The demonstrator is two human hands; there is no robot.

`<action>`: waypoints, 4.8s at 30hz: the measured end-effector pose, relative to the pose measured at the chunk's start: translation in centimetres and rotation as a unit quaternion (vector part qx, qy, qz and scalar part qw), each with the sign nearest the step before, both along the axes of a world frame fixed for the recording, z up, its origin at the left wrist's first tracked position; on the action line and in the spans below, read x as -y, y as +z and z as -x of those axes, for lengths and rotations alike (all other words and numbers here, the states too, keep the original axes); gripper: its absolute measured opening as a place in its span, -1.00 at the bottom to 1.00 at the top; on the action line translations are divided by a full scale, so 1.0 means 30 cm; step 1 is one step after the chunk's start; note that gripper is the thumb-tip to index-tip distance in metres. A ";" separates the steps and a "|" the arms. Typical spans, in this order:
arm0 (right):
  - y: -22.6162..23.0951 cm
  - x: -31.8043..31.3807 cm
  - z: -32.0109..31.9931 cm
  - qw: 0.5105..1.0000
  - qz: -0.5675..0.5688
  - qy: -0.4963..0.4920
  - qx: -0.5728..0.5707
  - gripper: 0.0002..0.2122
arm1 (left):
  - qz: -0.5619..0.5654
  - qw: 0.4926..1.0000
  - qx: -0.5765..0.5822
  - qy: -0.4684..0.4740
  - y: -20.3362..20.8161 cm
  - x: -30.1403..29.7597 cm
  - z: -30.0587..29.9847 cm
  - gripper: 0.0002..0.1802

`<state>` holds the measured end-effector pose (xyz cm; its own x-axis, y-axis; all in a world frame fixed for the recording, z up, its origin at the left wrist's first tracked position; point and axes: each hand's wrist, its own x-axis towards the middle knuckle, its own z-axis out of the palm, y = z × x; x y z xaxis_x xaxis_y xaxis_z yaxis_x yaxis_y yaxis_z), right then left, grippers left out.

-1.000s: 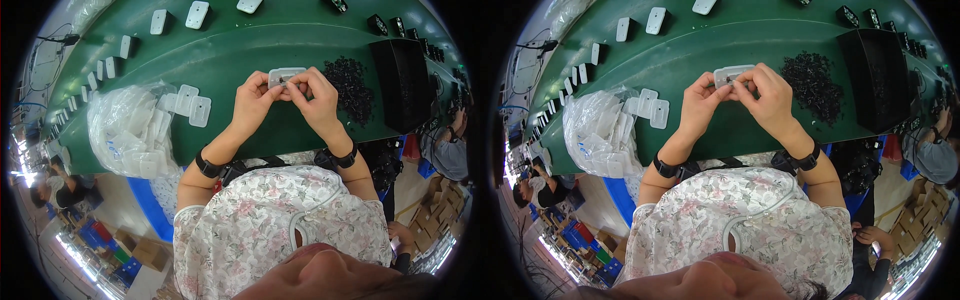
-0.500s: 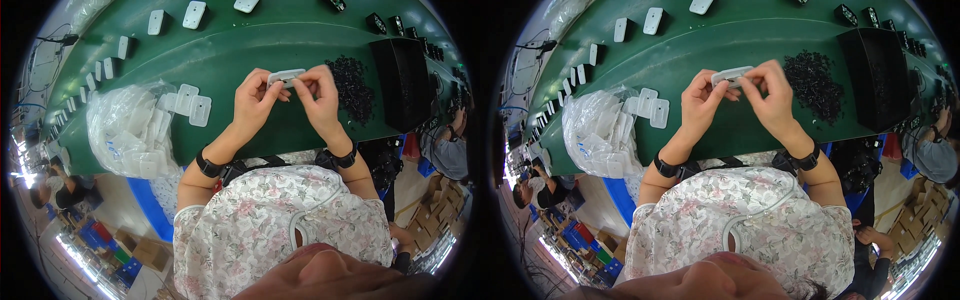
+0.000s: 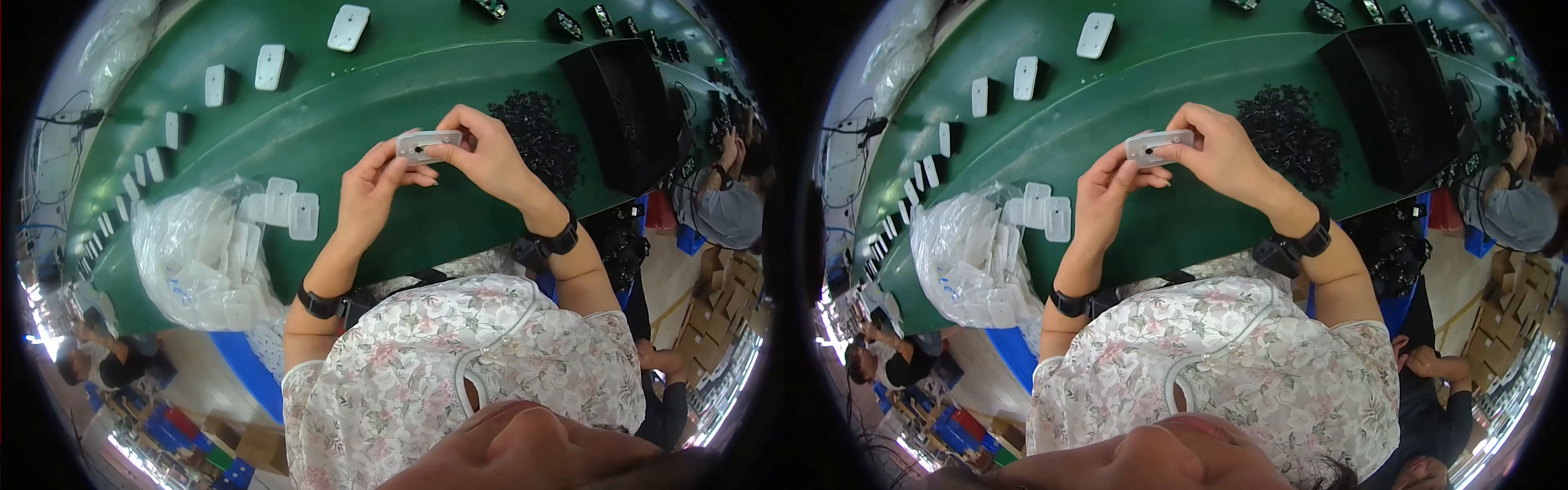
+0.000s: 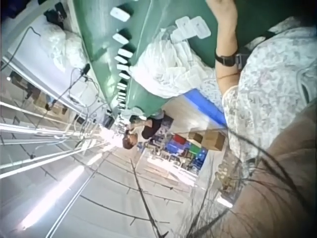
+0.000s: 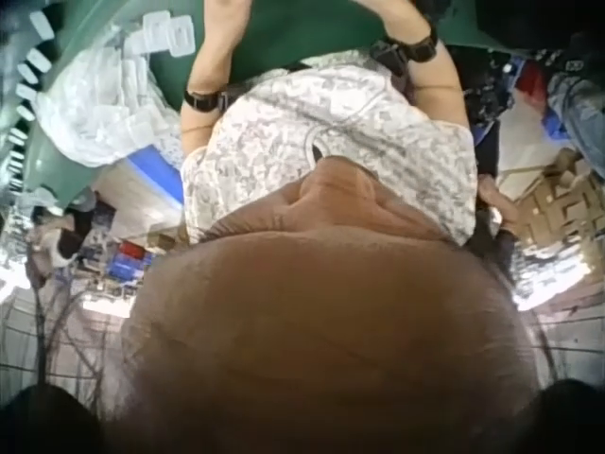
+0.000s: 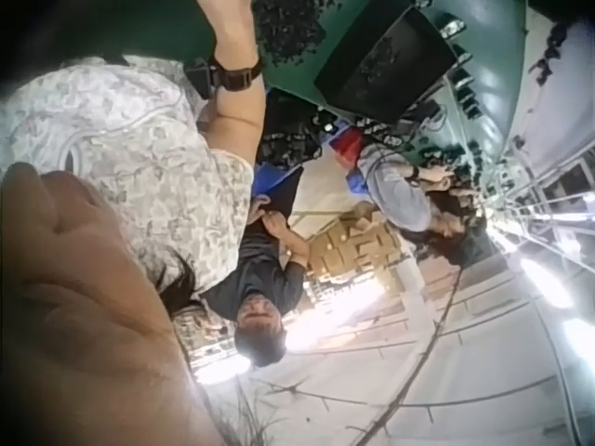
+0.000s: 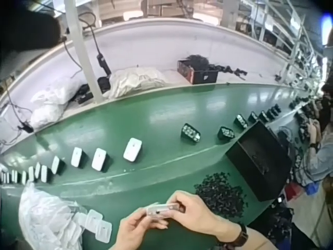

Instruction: The person picks up a white plastic base and a small black component, inserts the component into the base, and then presses a black cover onto the assembly. This process is repeated for several units, which are then placed onto the green workbench.

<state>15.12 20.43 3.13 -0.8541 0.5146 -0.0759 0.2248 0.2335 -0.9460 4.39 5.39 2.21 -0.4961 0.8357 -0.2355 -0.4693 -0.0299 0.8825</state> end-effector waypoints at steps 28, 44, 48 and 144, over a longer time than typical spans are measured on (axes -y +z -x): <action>-0.076 -0.131 0.083 0.929 -0.370 0.006 -0.026 -0.66 | 0.058 0.722 -0.689 0.003 -0.148 -0.037 0.117 -0.44; -0.083 -0.008 0.102 0.920 -0.361 0.146 -0.038 -0.67 | 0.072 0.742 -0.667 -0.006 -0.160 0.054 0.131 -0.39; -0.074 0.015 0.084 0.904 -0.410 0.116 -0.047 -0.65 | 0.105 0.714 -0.692 -0.013 -0.131 0.043 0.106 -0.39; -0.075 0.050 -0.099 0.999 -0.013 0.000 -0.029 -0.94 | 0.365 0.586 -0.723 0.036 -0.074 0.350 0.080 -0.53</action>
<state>18.11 18.94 0.88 -0.8571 0.5149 -0.0126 0.1688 0.2577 -0.9514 2.00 -5.10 0.01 -0.6463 0.7384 0.1922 0.7629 0.6298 0.1458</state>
